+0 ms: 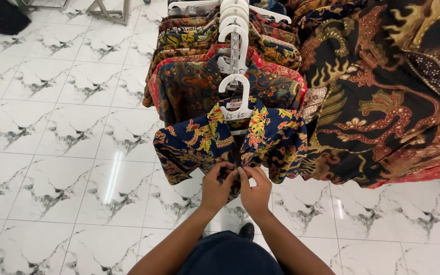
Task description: Selecting a batik shirt from a rack, removing it from the hanger, unfolding it for inspection, and then placing it back.
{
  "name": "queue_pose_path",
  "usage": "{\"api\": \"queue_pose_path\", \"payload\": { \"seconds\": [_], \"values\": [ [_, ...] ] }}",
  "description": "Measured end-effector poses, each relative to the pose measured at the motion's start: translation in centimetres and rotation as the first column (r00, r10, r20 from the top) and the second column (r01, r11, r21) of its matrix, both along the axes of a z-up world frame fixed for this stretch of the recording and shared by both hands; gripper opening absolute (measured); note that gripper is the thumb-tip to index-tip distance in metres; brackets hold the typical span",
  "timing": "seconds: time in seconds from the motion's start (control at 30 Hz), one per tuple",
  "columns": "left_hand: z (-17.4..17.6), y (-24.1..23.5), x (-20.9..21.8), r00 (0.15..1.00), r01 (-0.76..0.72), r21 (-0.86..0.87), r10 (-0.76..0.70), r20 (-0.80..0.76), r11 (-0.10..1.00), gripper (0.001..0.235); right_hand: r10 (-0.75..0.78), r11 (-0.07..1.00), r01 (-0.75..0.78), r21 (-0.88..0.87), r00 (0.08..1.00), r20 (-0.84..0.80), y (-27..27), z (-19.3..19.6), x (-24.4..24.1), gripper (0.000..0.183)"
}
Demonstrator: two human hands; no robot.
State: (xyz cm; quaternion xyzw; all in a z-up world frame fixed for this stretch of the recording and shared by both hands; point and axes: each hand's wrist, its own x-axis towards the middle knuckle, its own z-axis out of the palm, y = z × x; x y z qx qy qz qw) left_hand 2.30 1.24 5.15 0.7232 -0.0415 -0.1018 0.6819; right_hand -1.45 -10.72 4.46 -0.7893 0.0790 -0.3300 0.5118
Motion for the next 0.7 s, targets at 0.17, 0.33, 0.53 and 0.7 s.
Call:
{"api": "queue_pose_path", "payload": {
  "seconds": [0.17,0.33,0.53,0.7],
  "values": [
    [-0.2,-0.4,0.0,0.999,-0.018,0.002,0.018,0.028,1.000,0.018,0.015,0.996,-0.013,-0.090,1.000,0.019,-0.7,-0.2,0.0,0.010],
    [0.0,-0.7,-0.1,0.999,-0.025,0.021,0.026,-0.020,0.999,0.018,0.044,0.978,-0.032,-0.208,0.997,0.057,-1.2,-0.3,0.1,0.009],
    [0.4,-1.1,-0.3,0.999,-0.045,0.025,0.045,-0.008,0.999,0.017,0.072,0.973,-0.055,-0.225,0.995,0.067,-1.5,0.3,-0.2,0.007],
    [-0.4,-1.0,0.1,0.999,-0.033,0.086,0.030,0.032,0.996,0.017,0.156,0.952,-0.149,-0.267,0.988,0.004,-2.2,0.8,0.0,0.010]
  ]
}}
